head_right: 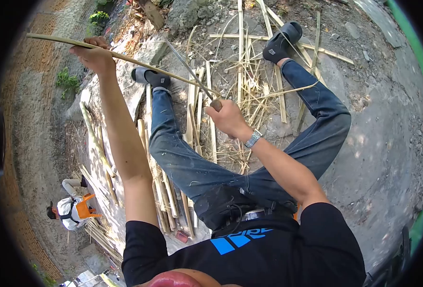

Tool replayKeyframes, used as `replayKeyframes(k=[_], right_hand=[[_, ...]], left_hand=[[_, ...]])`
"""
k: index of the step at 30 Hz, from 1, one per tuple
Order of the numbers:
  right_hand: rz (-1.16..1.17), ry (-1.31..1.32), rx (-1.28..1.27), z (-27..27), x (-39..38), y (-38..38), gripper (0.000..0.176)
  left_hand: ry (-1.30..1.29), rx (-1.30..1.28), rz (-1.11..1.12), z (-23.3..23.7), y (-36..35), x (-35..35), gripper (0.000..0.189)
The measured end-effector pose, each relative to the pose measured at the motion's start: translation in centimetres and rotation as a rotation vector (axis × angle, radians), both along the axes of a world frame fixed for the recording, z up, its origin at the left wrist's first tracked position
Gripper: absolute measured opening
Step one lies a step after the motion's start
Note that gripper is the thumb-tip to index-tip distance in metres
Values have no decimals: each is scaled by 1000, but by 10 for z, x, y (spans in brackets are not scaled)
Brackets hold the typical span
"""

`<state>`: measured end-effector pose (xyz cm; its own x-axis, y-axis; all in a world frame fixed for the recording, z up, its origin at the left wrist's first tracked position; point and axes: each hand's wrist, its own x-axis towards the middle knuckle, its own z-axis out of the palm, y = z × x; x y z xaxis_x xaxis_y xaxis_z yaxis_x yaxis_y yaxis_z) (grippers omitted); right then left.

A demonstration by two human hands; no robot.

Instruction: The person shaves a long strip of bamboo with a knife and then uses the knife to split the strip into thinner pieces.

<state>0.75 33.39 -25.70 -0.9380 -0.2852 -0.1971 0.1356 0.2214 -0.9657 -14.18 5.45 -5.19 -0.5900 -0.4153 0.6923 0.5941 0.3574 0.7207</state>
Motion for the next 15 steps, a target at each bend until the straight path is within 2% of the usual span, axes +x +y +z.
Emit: replayKeyframes(k=[2, 4, 6, 7, 9, 10, 11, 12, 13, 14, 15], right_hand=[[-108, 296, -100, 64, -32, -5, 40], [-137, 354, -325, 127, -51, -7, 39], [-175, 442, -542, 147, -63, -18, 38], [-159, 422, -544, 132, -64, -26, 38], [-329, 488, -453, 77, -54, -41, 40], [-307, 505, -225, 27, -37, -43, 43], [-98, 199, -32, -29, -18, -37, 38], [115, -47, 234, -107, -3, -27, 35], [6, -143, 397, -192, 24, -18, 38], [-151, -488, 391, -219, 40, -5, 41], [-184, -481, 369, -223, 42, 11, 41]], left_hand=[[22, 13, 21, 4, 6, -13, 69], [-14, -36, 36, 7, 12, -6, 69], [8, -58, -11, 1, -18, -28, 69], [-7, -57, 9, 1, -15, -28, 69], [203, 98, 25, -3, 2, -31, 64], [211, 97, 36, -3, 9, -26, 64], [201, 136, -17, 0, 18, -19, 59], [188, 176, -82, 2, 25, -17, 55], [15, -71, -108, 3, -1, -23, 70], [27, -55, 21, 2, 12, -11, 71], [39, -17, -19, -1, 7, -7, 71]])
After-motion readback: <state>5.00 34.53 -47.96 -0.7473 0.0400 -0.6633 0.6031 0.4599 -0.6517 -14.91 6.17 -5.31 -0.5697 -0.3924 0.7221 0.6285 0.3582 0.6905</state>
